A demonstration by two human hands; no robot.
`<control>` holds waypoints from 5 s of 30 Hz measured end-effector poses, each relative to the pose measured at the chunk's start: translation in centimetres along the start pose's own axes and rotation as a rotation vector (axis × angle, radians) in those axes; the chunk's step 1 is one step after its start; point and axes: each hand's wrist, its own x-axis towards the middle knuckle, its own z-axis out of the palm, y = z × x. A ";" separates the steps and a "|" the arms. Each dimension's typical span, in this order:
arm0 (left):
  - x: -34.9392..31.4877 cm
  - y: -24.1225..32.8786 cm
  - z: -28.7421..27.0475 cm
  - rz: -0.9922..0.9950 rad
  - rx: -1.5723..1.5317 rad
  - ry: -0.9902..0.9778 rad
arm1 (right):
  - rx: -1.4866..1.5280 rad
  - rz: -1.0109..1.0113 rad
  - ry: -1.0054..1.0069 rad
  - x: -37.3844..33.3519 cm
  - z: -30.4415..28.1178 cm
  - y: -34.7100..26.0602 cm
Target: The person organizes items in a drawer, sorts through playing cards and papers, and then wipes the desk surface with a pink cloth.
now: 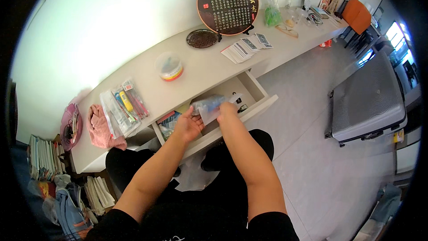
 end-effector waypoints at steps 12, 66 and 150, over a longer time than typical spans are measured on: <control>-0.7 -2.0 1.0 0.122 0.295 0.136 | -0.178 0.176 -0.094 8.0 4.4 3.1; -12.2 6.9 -4.5 0.974 0.468 0.270 | -1.204 -0.961 -0.806 -13.0 8.9 5.3; -4.0 -2.3 1.0 0.147 0.257 0.193 | -1.827 -0.666 -0.091 4.9 -0.4 -6.3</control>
